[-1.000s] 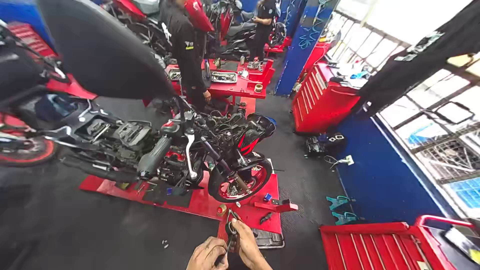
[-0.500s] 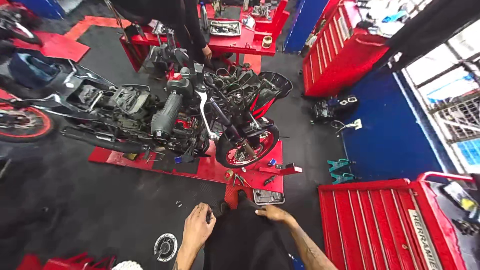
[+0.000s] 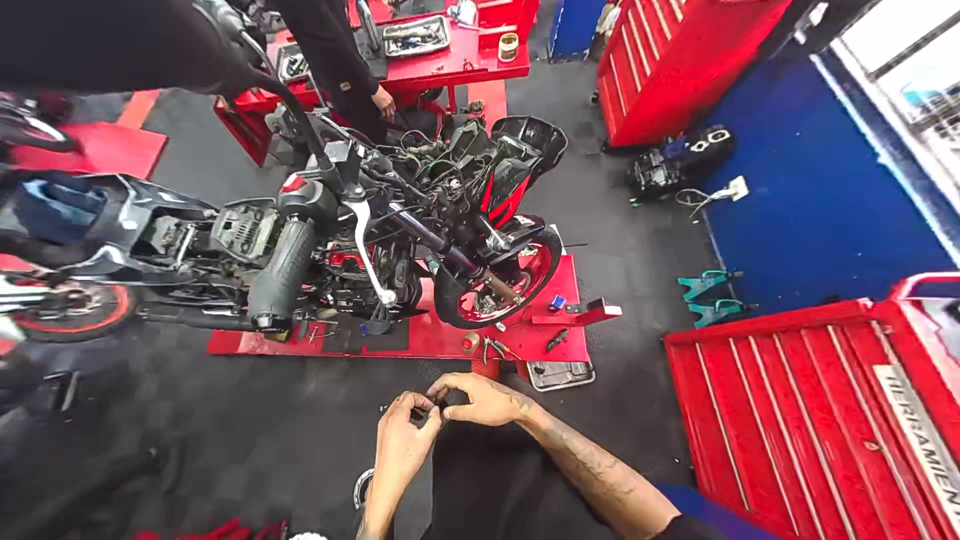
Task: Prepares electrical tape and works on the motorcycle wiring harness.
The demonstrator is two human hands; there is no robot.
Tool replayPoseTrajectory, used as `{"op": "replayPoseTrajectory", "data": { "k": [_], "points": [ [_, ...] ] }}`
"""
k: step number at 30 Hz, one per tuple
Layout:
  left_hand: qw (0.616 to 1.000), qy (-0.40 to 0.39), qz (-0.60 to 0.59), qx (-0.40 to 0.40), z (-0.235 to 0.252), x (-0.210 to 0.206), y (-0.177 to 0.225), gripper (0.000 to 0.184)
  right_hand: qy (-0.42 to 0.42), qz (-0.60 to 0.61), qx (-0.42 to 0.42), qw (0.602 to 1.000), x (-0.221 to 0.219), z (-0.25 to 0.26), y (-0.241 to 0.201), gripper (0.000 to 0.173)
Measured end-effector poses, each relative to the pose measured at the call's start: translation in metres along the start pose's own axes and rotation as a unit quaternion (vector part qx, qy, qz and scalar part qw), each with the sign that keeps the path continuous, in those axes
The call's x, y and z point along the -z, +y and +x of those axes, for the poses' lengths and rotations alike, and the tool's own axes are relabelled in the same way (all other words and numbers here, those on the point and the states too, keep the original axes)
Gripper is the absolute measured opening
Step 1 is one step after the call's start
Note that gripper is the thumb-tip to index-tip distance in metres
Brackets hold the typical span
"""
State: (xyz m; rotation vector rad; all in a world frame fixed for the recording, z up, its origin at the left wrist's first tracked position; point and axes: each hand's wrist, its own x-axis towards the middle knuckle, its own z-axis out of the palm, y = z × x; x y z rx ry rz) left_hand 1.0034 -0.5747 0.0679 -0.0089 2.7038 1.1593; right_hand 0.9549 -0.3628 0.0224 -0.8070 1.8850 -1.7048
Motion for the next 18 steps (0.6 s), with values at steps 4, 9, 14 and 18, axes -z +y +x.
{"op": "replayPoseTrajectory", "data": {
  "k": [4, 9, 14, 18],
  "points": [
    [0.999, 0.000, -0.026, 0.036, 0.020, -0.001, 0.014, 0.019, 0.019, 0.051, 0.003, 0.999, 0.018, 0.011, 0.013, 0.027],
    [0.999, 0.035, -0.029, 0.018, 0.057, -0.004, 0.046, 0.017, 0.019, 0.175, -0.010, 0.984, 0.059, 0.019, 0.026, 0.020],
    [0.998, 0.051, 0.002, -0.047, 0.119, -0.021, 0.097, 0.016, 0.020, 0.314, -0.036, 0.949, 0.120, 0.031, 0.041, 0.015],
    [0.995, 0.088, 0.002, -0.050, 0.172, -0.005, 0.167, 0.039, 0.047, 0.416, -0.053, 0.907, 0.152, 0.048, 0.054, 0.014]
  ]
}}
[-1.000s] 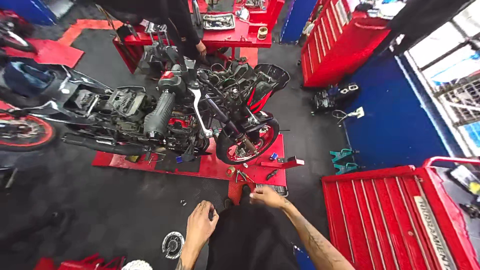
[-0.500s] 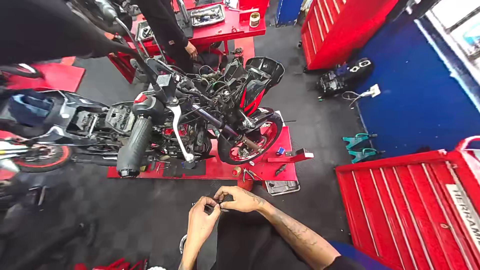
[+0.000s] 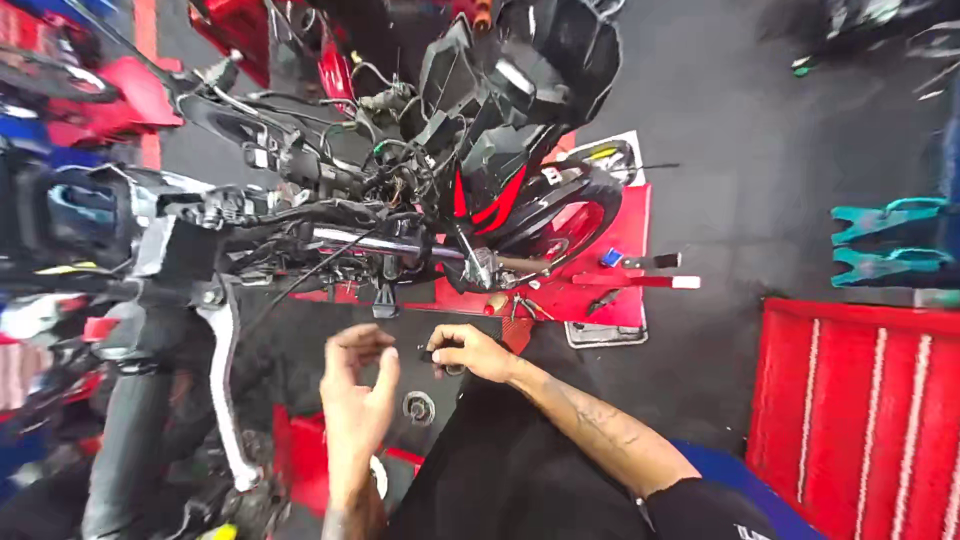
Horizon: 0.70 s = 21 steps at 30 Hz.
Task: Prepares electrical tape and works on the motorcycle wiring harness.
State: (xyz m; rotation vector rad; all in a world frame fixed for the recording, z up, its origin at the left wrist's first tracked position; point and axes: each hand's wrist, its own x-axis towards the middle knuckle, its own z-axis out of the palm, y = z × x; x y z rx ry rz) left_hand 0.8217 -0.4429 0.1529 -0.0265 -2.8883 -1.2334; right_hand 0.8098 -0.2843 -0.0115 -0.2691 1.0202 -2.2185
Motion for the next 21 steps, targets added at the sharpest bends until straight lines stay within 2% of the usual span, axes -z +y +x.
{"op": "replayPoseTrajectory", "data": {
  "k": [4, 5, 7, 10, 12, 14, 18, 21],
  "points": [
    [0.986, 0.033, 0.131, -0.097, 0.108, 0.002, 0.049, 0.028, 0.003, -0.004, -0.006, 1.000, 0.016, 0.026, -0.014, 0.017],
    [0.977, 0.030, 0.193, -0.081, 0.139, 0.002, 0.054, 0.029, -0.003, -0.010, -0.008, 1.000, 0.016, 0.028, -0.014, 0.017],
    [0.951, -0.021, 0.308, 0.026, 0.200, -0.002, 0.055, 0.036, -0.017, -0.029, -0.006, 0.999, 0.021, 0.028, -0.019, 0.017],
    [0.892, -0.215, 0.371, 0.146, 0.268, -0.011, 0.024, 0.038, -0.031, -0.056, -0.016, 0.998, 0.026, 0.017, -0.024, 0.016],
    [0.844, -0.319, 0.399, 0.160, 0.293, -0.025, 0.008, 0.038, -0.035, -0.066, -0.027, 0.997, 0.037, 0.013, -0.025, 0.016],
    [0.807, -0.392, 0.408, 0.170, 0.299, -0.035, 0.000, 0.037, -0.044, -0.069, -0.051, 0.995, 0.039, 0.004, -0.022, 0.017],
    [0.760, -0.471, 0.414, 0.172, 0.310, -0.044, -0.004, 0.036, -0.067, -0.089, -0.070, 0.991, 0.046, -0.002, -0.025, 0.017],
    [0.746, -0.497, 0.414, 0.160, 0.313, -0.039, -0.003, 0.040, -0.061, -0.094, -0.063, 0.992, 0.051, -0.006, -0.031, 0.017]
  ]
}}
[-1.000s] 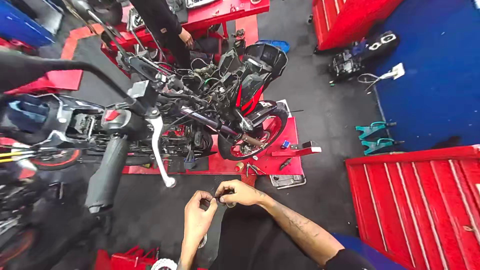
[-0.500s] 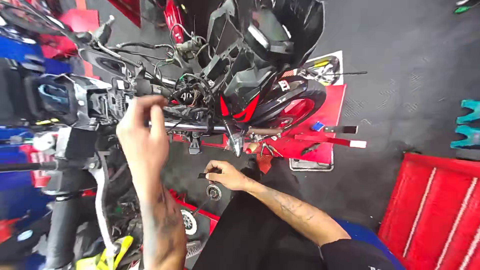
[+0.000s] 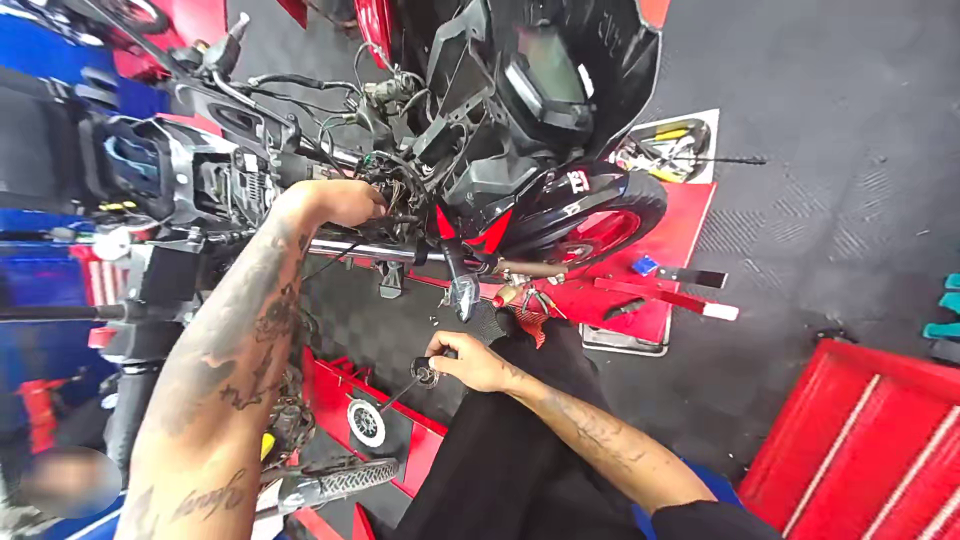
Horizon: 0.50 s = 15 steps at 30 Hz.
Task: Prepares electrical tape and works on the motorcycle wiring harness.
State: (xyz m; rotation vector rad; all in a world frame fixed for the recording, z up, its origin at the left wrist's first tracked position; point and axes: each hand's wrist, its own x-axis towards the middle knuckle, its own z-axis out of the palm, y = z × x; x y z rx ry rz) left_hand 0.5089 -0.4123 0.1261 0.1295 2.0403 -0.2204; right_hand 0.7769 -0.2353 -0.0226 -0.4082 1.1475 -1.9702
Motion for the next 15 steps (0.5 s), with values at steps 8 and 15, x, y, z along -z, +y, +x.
{"op": "replayPoseTrajectory", "data": {
  "k": [8, 15],
  "points": [
    [0.988, 0.062, -0.142, -0.015, -0.026, 0.005, -0.006, 0.033, 0.019, -0.027, 0.043, 0.999, -0.002, -0.015, -0.016, 0.016],
    [0.996, 0.078, -0.050, 0.010, -0.017, 0.010, 0.002, 0.038, 0.209, 0.080, 0.189, 0.956, -0.035, 0.016, -0.077, 0.016]
  ]
}}
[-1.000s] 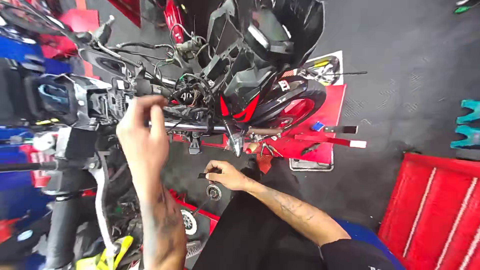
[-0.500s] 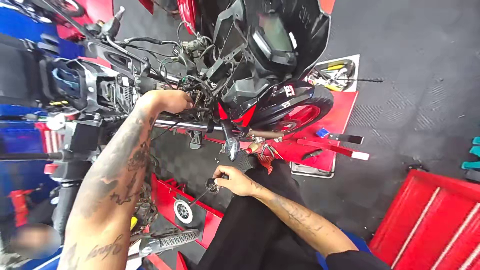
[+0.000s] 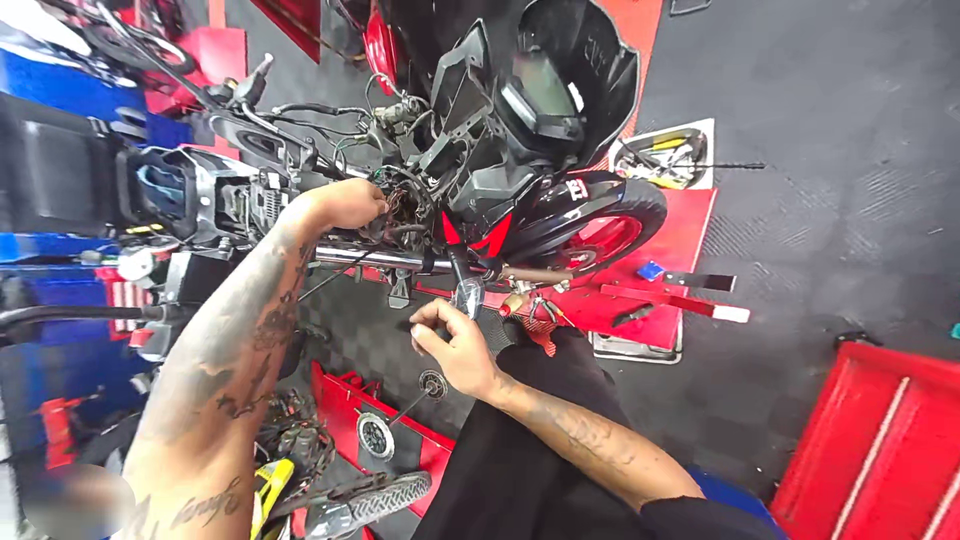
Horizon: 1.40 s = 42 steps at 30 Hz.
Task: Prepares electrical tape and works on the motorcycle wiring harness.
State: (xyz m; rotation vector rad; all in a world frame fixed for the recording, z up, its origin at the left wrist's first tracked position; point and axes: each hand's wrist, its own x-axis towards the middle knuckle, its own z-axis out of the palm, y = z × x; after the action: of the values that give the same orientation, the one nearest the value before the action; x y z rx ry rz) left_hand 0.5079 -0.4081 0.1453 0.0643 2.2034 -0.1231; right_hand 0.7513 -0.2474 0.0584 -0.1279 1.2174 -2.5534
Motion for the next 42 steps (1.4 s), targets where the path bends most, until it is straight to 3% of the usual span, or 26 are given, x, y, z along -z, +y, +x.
{"op": "replayPoseTrajectory", "data": {
  "k": [2, 8, 14, 19, 23, 30, 34, 38, 42],
  "points": [
    [0.998, 0.018, 0.065, -0.023, 0.000, -0.001, 0.001, 0.041, 0.069, 0.054, 0.030, 0.996, -0.019, 0.027, 0.000, 0.015],
    [0.997, 0.031, 0.057, -0.045, -0.015, -0.002, -0.009, 0.044, 0.255, 0.084, 0.050, 0.962, -0.043, 0.119, 0.058, 0.014],
    [0.998, 0.010, 0.057, -0.037, -0.009, -0.004, -0.012, 0.040, 0.322, 0.041, 0.060, 0.944, -0.048, 0.162, 0.071, 0.014],
    [0.996, -0.040, 0.077, -0.034, -0.006, -0.002, -0.009, 0.036, 0.344, 0.003, 0.046, 0.938, -0.053, 0.171, 0.078, 0.015],
    [0.997, -0.030, 0.066, -0.025, -0.007, -0.004, -0.009, 0.033, 0.359, -0.067, 0.055, 0.929, -0.050, 0.168, 0.086, 0.015],
    [0.994, 0.069, 0.055, 0.072, -0.014, -0.026, -0.003, 0.032, 0.368, -0.033, 0.073, 0.926, -0.049, 0.173, 0.092, 0.012],
    [0.992, 0.093, 0.028, 0.082, -0.019, -0.030, -0.003, 0.041, 0.361, -0.014, 0.031, 0.932, -0.047, 0.170, 0.087, 0.011],
    [0.980, 0.139, 0.078, 0.116, -0.033, -0.036, 0.010, 0.049, 0.335, 0.003, -0.009, 0.942, -0.043, 0.173, 0.082, 0.016],
    [0.965, 0.212, 0.110, 0.113, -0.042, -0.052, 0.014, 0.042, 0.304, -0.003, -0.095, 0.948, -0.038, 0.172, 0.071, 0.024]
  ]
}}
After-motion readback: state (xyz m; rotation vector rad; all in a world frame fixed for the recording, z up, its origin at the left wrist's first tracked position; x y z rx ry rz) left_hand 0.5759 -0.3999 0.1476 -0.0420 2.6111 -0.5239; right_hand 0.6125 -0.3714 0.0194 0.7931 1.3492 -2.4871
